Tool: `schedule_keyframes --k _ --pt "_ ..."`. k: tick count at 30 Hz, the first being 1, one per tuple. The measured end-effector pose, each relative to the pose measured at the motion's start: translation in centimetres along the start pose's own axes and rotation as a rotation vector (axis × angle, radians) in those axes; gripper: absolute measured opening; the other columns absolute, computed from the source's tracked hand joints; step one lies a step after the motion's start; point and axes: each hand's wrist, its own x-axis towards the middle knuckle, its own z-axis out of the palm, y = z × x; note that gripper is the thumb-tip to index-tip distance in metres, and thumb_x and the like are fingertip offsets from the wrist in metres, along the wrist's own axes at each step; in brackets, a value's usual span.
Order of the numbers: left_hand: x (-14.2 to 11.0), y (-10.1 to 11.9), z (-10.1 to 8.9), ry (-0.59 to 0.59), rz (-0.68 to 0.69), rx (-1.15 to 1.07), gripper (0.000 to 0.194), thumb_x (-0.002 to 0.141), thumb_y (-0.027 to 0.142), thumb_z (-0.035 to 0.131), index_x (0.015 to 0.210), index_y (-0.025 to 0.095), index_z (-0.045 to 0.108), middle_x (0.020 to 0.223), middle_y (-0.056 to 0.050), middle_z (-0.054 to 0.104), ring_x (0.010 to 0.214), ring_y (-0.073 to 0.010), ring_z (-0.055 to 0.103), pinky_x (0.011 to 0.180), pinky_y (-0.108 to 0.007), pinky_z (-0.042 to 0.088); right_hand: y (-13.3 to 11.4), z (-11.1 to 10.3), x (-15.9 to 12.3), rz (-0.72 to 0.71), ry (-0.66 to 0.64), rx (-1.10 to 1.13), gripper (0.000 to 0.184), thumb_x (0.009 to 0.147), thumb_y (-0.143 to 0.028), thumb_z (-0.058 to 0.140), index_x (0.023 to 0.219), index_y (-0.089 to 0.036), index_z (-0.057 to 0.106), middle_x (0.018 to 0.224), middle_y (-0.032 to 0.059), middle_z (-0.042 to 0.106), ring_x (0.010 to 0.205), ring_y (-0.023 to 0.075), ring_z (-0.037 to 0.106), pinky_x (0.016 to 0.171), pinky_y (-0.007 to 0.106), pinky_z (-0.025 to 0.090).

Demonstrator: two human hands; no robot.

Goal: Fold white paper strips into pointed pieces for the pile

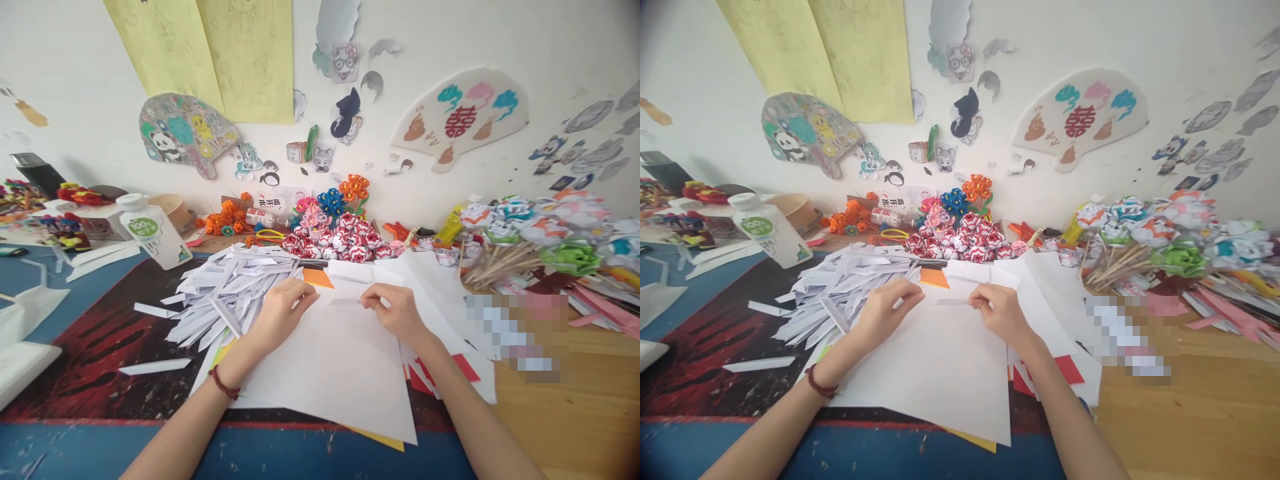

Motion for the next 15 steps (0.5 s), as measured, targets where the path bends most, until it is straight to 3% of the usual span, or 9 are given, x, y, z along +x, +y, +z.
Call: schedule_keyframes --k 4,9,11,13,15 --pt "0.0 0.6 -0.2 -0.084 -0.011 -0.087 0.023 0.091 0.036 0.048 0.097 0.019 0.064 0.091 -0.004 0.067 0.078 -0.0137 0.058 0.069 -0.026 0.044 -1.0 1.7 0.2 0.009 0.002 0.036 0.014 0.085 -0.019 0.054 0.073 -0.018 0.062 0.064 0.0007 0.062 0.059 0.0136 0.057 0.060 0.026 0.044" --pt "0.7 1.0 -0.6 -0.140 -0.020 -0.127 0.026 0.091 0.036 0.047 0.090 0.019 0.066 0.081 -0.001 0.069 0.068 -0.0113 0.057 0.060 -0.022 0.041 -1.6 2.2 1.7 0.037 -0.018 0.091 0.016 0.085 -0.027 0.057 0.079 -0.016 0.065 0.068 0.0019 0.064 0.062 0.0130 0.057 0.061 0.025 0.044" --pt "1.5 1.0 -1.7 -0.089 -0.045 -0.060 0.027 0.091 0.036 0.047 0.083 0.019 0.067 0.075 0.000 0.068 0.063 -0.0109 0.055 0.060 -0.023 0.039 -1.8 1.8 3.1 0.038 -0.010 0.111 0.019 0.086 -0.032 0.057 0.083 -0.016 0.066 0.077 0.0039 0.068 0.069 0.0141 0.060 0.066 0.025 0.046" --pt "2.4 1.0 -3.5 0.037 -0.099 0.020 0.028 0.089 0.039 0.048 0.083 0.019 0.068 0.075 0.000 0.069 0.063 -0.0123 0.055 0.061 -0.025 0.040 -1.6 1.3 4.6 0.086 0.011 0.100 0.026 0.091 -0.036 0.048 0.098 -0.016 0.064 0.089 0.0055 0.070 0.080 0.0154 0.064 0.073 0.026 0.048" --pt "3.3 0.7 -5.7 0.206 -0.167 0.119 0.028 0.088 0.042 0.050 0.086 0.020 0.068 0.081 0.000 0.069 0.066 -0.0144 0.056 0.066 -0.030 0.042 -0.8 1.1 5.9 0.181 0.018 -0.106 0.031 0.096 -0.034 0.039 0.111 -0.017 0.060 0.097 0.0070 0.069 0.087 0.0157 0.064 0.076 0.026 0.048"
